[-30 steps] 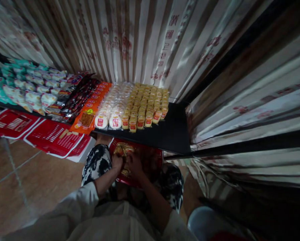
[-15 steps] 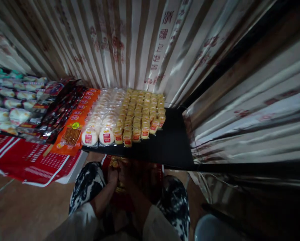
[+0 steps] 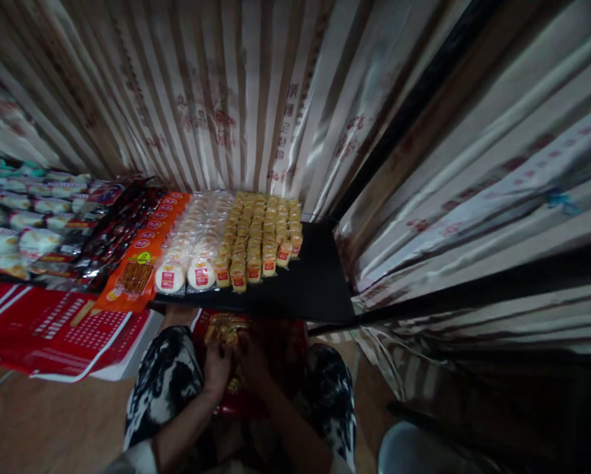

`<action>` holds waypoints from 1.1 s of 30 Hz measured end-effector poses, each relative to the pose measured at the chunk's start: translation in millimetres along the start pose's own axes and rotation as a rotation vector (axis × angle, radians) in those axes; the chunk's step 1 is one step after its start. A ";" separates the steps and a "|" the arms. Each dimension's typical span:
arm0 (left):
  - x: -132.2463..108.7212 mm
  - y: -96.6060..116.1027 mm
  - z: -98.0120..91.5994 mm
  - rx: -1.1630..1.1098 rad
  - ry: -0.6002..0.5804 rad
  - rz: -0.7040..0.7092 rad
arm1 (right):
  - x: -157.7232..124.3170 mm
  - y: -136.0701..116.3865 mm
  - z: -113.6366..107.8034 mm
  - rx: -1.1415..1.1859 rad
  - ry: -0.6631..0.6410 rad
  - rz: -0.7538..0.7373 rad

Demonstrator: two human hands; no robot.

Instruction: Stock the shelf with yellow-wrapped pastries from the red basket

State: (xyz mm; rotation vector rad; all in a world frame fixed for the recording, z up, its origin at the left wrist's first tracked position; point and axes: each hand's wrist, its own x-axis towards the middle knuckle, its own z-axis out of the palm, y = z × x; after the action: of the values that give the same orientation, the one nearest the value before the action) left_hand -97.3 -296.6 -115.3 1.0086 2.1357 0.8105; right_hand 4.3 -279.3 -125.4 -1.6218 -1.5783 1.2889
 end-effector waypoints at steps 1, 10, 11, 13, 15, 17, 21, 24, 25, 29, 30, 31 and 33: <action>-7.0 5.6 -2.5 0.003 0.000 0.042 | -6.1 -3.0 -8.3 0.033 0.014 -0.020; -42.0 108.8 -25.9 -0.096 -0.168 0.538 | -34.2 -45.5 -107.5 0.232 0.228 -0.186; -40.1 125.5 -26.3 -0.074 -0.167 0.610 | -31.3 -49.1 -118.5 0.290 0.251 -0.199; -32.4 158.9 -23.2 0.030 -0.146 0.785 | -21.4 -53.2 -138.9 0.385 0.338 -0.198; -20.6 189.8 -14.4 0.204 -0.165 0.974 | -7.5 -53.6 -156.2 0.414 0.459 -0.179; -6.3 215.6 -1.6 0.345 -0.173 1.098 | 8.0 -52.1 -170.0 0.400 0.558 -0.183; 21.8 247.2 22.6 0.459 -0.204 1.216 | 37.8 -49.6 -187.2 0.365 0.639 -0.205; 36.8 255.6 28.1 0.480 -0.189 1.210 | 60.5 -50.7 -192.7 0.301 0.638 -0.210; 40.4 256.4 27.4 0.497 -0.181 1.209 | 68.8 -51.7 -193.5 0.272 0.640 -0.214; 49.3 253.8 20.8 0.620 -0.133 1.218 | 103.9 -57.8 -192.4 0.165 0.651 -0.234; 50.8 252.3 20.0 0.646 -0.119 1.220 | 111.9 -59.8 -191.4 0.136 0.650 -0.238; 52.2 250.7 19.9 0.662 -0.106 1.225 | 118.9 -62.0 -190.4 0.105 0.649 -0.244; 54.7 247.6 21.0 0.683 -0.076 1.248 | 129.7 -66.3 -188.5 0.031 0.649 -0.256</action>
State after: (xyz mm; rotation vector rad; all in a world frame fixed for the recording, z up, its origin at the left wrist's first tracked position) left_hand -3.7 -118.5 40.5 2.7656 1.5364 0.4704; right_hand 123.1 -98.7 -25.3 -1.5419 -1.2855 0.5627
